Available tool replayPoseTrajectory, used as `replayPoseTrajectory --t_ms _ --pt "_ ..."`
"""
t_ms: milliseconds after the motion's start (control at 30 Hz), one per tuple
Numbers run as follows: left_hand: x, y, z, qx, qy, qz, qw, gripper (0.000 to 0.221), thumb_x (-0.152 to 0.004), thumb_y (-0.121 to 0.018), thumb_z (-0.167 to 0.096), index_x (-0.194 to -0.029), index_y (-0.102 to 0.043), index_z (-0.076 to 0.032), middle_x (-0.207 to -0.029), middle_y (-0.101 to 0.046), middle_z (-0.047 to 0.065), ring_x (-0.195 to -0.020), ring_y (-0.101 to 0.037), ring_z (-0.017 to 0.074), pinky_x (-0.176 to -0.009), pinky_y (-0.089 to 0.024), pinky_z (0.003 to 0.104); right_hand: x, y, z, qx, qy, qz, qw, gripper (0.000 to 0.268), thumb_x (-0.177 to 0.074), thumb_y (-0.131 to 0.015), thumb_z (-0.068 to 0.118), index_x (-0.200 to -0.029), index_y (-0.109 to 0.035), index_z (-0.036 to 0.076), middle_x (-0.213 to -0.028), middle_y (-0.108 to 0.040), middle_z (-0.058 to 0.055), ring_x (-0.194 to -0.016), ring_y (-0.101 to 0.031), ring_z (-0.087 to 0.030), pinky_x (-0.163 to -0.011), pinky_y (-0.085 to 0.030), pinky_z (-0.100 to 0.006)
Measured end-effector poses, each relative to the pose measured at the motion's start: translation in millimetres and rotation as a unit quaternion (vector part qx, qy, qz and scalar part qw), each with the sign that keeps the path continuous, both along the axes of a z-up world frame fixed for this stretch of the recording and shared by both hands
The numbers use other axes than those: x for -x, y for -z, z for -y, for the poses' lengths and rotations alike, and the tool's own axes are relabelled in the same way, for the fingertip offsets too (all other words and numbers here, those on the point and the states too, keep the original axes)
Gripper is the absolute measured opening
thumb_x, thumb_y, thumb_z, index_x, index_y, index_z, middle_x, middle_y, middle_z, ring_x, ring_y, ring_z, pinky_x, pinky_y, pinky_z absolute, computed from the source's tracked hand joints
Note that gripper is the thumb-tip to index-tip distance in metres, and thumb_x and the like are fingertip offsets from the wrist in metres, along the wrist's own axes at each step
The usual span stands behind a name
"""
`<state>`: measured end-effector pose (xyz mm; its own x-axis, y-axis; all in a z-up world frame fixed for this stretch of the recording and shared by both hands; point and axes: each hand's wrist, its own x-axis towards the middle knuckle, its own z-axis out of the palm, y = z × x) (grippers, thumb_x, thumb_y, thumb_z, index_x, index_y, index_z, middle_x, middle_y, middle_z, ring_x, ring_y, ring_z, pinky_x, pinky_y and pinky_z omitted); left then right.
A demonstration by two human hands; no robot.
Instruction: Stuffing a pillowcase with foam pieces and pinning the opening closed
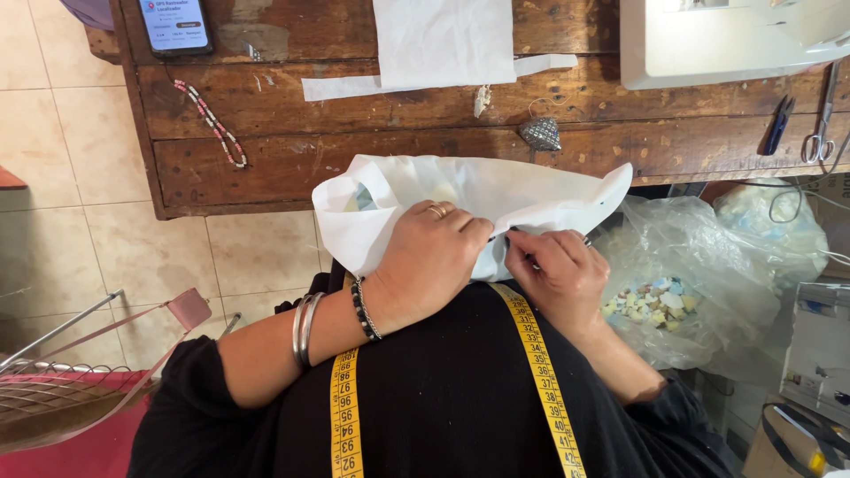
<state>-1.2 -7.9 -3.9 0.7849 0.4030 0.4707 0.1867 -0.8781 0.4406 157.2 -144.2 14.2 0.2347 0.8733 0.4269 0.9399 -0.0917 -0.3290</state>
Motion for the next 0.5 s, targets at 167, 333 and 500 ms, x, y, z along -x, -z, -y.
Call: replayPoseTrajectory --t_ms 167,333,500 --pt "-1.2 -1.0 3.9 -0.019 0.008 0.005 1.0 0.007 -0.084 -0.063 -0.009 -0.078 -0.063 -0.013 -0.064 -0.058 0.005 -0.069 -0.066 0.0279 -0.07 -0.053 0.038 2.8 1.0 -8.1 -0.001 -0.024 0.006 1.0 0.01 -0.083 -0.083 0.001 -0.085 -0.078 0.009 -0.071 -0.064 -0.005 -0.059 -0.064 -0.019 -0.055 -0.056 -0.032" --pt "2.8 -7.9 -0.4 0.006 0.015 -0.014 1.0 0.003 -0.085 -0.064 -0.01 -0.084 -0.067 -0.011 -0.066 -0.062 0.005 -0.07 -0.067 0.0271 -0.071 -0.053 0.038 -7.3 -17.0 -9.3 0.016 -0.038 -0.038 0.998 0.011 -0.085 -0.082 0.001 -0.093 -0.08 0.009 -0.082 -0.07 -0.007 -0.074 -0.072 -0.025 -0.066 -0.059 -0.038" --pt "2.9 -16.6 -13.1 0.073 0.015 -0.036 0.997 0.012 -0.088 -0.062 -0.014 -0.077 -0.062 -0.014 -0.061 -0.06 0.004 -0.066 -0.067 0.0291 -0.065 -0.053 0.04 -17.0 -16.8 -10.6 0.046 -0.068 -0.062 0.995 0.011 -0.087 -0.079 0.002 -0.095 -0.079 0.01 -0.087 -0.071 -0.008 -0.08 -0.072 -0.028 -0.069 -0.061 -0.04"
